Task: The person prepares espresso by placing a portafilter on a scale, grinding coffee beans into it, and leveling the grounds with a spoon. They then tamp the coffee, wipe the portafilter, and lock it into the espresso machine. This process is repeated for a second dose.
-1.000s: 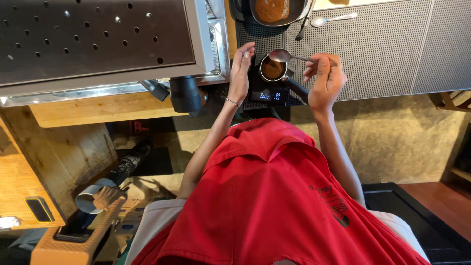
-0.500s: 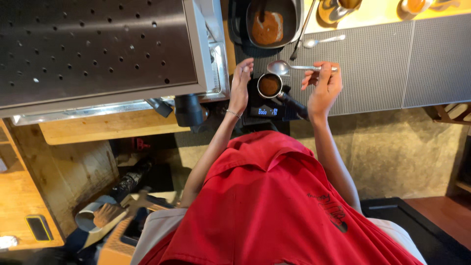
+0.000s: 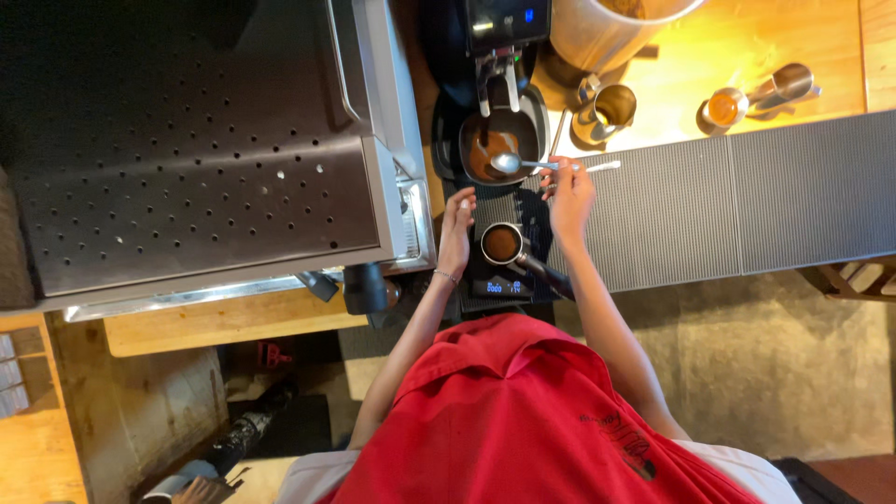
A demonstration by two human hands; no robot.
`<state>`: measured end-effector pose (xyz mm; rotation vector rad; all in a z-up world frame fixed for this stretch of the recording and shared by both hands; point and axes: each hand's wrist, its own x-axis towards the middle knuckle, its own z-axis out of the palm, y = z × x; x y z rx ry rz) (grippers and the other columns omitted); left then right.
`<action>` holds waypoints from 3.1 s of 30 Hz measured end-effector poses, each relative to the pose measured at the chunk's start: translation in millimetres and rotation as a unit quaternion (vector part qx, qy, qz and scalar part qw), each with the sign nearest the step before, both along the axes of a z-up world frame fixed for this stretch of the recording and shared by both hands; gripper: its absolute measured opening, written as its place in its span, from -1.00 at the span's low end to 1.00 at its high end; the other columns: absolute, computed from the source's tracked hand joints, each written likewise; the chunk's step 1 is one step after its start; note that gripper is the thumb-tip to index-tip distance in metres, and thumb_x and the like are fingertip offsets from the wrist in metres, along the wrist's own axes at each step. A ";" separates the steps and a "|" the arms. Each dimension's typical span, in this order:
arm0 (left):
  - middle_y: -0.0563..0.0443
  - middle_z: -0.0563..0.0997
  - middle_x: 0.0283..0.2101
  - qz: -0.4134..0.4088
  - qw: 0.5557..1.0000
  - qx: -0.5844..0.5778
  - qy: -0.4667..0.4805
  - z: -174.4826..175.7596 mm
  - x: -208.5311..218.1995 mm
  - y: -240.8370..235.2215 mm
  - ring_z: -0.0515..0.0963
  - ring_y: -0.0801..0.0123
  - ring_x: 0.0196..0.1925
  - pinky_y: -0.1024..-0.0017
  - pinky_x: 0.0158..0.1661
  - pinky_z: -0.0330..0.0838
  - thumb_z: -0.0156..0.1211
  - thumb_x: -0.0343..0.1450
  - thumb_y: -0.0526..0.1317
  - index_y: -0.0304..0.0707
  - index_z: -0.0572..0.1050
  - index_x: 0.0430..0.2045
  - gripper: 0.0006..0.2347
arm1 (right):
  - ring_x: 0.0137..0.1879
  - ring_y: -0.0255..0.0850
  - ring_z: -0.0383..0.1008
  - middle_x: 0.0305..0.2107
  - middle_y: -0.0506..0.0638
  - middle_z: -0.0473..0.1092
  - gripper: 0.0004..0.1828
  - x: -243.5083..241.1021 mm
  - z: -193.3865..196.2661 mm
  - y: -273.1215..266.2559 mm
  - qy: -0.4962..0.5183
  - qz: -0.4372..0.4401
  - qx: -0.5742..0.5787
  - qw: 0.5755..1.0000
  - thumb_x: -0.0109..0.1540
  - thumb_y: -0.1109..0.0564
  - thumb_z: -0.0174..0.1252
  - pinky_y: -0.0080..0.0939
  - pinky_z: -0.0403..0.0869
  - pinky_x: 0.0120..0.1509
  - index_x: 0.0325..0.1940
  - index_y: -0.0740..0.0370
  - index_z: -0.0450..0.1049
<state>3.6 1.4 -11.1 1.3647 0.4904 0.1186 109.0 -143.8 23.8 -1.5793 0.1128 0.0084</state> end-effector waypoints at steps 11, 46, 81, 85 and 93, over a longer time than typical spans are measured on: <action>-0.24 0.39 0.04 0.016 1.000 -0.003 0.024 -13.7 7.8 2.0 0.36 0.11 0.14 0.34 0.03 0.28 -0.17 0.48 -0.03 -0.20 0.31 0.06 -0.66 | -0.50 -0.36 0.38 -0.46 0.16 0.44 -0.75 9.3 -4.0 20.8 0.045 0.047 -0.041 0.997 0.34 0.17 -0.17 -0.54 0.31 -0.59 -0.17 0.36 0.41; -0.24 0.35 0.06 0.017 0.999 -0.032 0.011 -14.4 -19.9 -5.9 0.30 0.03 0.18 0.20 0.05 0.24 -0.12 0.46 0.09 -0.17 0.34 0.05 -0.59 | -0.42 -0.21 0.44 -0.50 0.22 0.41 -0.69 -77.1 45.0 -54.2 -0.021 0.044 -0.020 0.999 0.38 0.07 -0.17 -0.40 0.37 -0.45 -0.26 0.35 0.36; -0.25 0.39 0.05 0.013 0.999 -0.025 0.032 -15.3 -23.9 -3.8 0.35 0.07 0.15 0.18 0.06 0.28 -0.18 0.49 -0.06 -0.23 0.32 0.06 -0.66 | -0.22 -0.33 0.39 -0.35 0.14 0.42 -0.72 -36.6 16.5 -7.8 -0.017 -0.008 0.025 1.000 0.35 0.07 -0.22 -0.49 0.39 -0.29 -0.10 0.31 0.32; -0.21 0.40 0.03 0.020 0.999 -0.016 0.032 -26.2 -19.5 -2.1 0.37 0.13 0.12 0.23 0.02 0.31 -0.19 0.49 -0.08 -0.21 0.34 0.05 -0.68 | -0.25 -0.33 0.39 -0.35 0.13 0.45 -0.77 -24.0 11.1 2.2 -0.007 0.015 -0.021 1.000 0.35 0.16 -0.21 -0.48 0.39 -0.32 -0.11 0.29 0.36; -0.19 0.40 0.03 0.030 0.998 -0.018 0.046 -30.2 -14.1 -0.3 0.38 0.14 0.12 0.25 0.02 0.31 -0.17 0.49 -0.04 -0.15 0.35 0.03 -0.68 | -0.26 -0.36 0.37 -0.34 0.04 0.49 -0.75 -14.2 15.9 14.3 0.021 0.064 -0.122 0.990 0.36 0.15 -0.20 -0.49 0.35 -0.30 -0.09 0.18 0.41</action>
